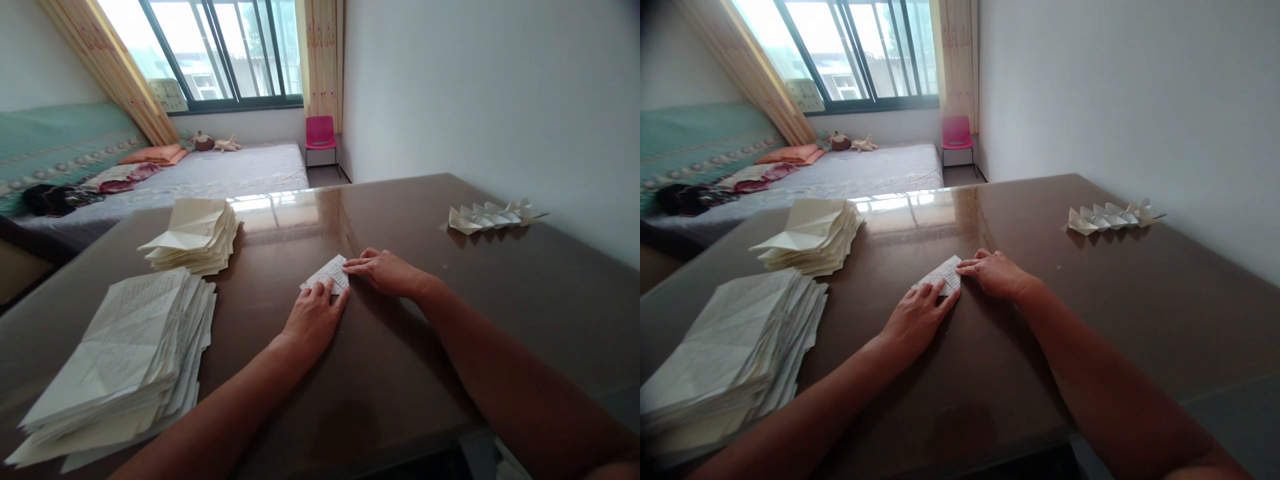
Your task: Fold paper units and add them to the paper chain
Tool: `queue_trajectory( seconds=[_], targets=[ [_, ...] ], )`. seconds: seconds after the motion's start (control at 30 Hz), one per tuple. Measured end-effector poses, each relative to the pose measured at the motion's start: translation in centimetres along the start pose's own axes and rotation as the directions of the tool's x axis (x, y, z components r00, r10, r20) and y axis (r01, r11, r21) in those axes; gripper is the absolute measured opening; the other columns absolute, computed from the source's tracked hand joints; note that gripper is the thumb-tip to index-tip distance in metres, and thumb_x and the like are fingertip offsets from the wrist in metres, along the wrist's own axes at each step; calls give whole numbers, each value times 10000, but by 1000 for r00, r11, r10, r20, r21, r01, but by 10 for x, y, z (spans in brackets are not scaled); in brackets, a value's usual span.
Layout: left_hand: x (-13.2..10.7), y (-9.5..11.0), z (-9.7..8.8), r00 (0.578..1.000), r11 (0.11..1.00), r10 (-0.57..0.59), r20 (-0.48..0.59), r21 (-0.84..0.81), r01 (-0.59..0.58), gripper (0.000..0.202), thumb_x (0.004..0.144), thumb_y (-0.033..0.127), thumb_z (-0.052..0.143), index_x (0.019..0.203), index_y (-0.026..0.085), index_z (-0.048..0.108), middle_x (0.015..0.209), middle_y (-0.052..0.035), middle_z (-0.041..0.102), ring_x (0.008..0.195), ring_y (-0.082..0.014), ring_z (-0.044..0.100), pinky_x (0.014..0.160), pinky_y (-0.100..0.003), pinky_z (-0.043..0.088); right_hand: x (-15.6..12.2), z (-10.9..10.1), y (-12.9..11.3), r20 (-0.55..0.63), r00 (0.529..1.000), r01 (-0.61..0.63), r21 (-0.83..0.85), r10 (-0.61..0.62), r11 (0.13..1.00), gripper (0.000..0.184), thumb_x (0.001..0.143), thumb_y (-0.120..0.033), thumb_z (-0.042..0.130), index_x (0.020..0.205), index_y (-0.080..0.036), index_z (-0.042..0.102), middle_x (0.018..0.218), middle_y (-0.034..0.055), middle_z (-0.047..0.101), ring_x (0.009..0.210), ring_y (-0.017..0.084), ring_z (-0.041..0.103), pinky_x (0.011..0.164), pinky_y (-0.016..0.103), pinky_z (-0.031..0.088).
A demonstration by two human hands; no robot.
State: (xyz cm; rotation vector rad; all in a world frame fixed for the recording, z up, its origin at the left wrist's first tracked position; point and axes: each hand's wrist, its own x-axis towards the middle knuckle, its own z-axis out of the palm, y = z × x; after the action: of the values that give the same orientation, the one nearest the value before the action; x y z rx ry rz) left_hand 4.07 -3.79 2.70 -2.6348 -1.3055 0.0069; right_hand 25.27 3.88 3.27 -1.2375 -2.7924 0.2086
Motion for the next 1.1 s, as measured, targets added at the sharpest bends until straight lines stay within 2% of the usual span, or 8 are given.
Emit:
queue_trajectory(
  seconds=[0.23,0.5,0.67,0.8,0.9,0.97,1.03,1.1],
  targets=[
    [1,2,-3,1000,1000,-12,14,18,11,419,937,225,387,1347,278,460,1324,-168,513,1098,-298,534,849,-441,464,0,4,-4,-12,1000,-16,-51,15,999,532,865,-144,443,1356,-348,478,1423,-20,473,1113,239,469,823,368,398],
    [3,4,-1,998,999,-32,-48,12,32,370,942,227,384,1286,274,513,1261,-142,559,1068,-281,552,849,-435,466,16,14,-9,-141,990,-29,-60,20,998,372,969,-270,384,1316,-289,519,1349,50,542,1173,228,446,891,371,374],
    [2,1,-2,994,999,-28,-106,-25,26,299,942,241,405,1179,288,581,1290,-106,548,1130,-265,526,876,-420,452,17,9,0,-159,985,-72,-11,69,997,286,954,-328,445,1162,-260,628,1149,82,628,1102,203,498,876,320,379],
    [3,-7,1,984,999,-20,-179,-46,11,211,931,255,442,1006,245,638,1313,-62,546,1206,-262,471,917,-408,432,11,4,7,-124,983,-123,122,138,985,193,888,-311,545,1017,-221,658,936,44,680,917,169,580,787,270,404],
    [5,-14,5,985,997,-21,-169,-80,8,190,935,244,439,958,211,624,1241,-49,596,1131,-232,520,897,-381,452,9,5,5,-25,974,-208,301,226,931,220,817,-287,612,1011,-184,612,791,8,685,686,131,592,629,230,408],
    [5,-17,8,988,995,-34,-153,-102,19,185,939,226,426,983,186,601,1175,-63,623,1078,-214,546,872,-359,468,9,6,-3,41,965,-251,419,258,872,300,773,-267,645,1042,-159,569,732,-4,674,614,121,580,563,218,404],
    [6,-18,8,985,992,-59,-161,-122,39,192,942,211,409,1030,170,574,1138,-80,626,1070,-205,548,872,-347,471,12,8,-15,93,957,-280,562,276,779,428,757,-235,651,1147,-140,502,684,-19,656,583,117,578,530,208,420],
    [5,-18,7,981,988,-82,-178,-146,56,222,945,204,390,1102,163,541,1156,-91,611,1087,-202,536,889,-343,465,15,9,-30,154,942,-319,697,299,643,584,765,-213,637,1285,-135,381,627,-51,623,533,111,570,486,198,435]
  ],
)
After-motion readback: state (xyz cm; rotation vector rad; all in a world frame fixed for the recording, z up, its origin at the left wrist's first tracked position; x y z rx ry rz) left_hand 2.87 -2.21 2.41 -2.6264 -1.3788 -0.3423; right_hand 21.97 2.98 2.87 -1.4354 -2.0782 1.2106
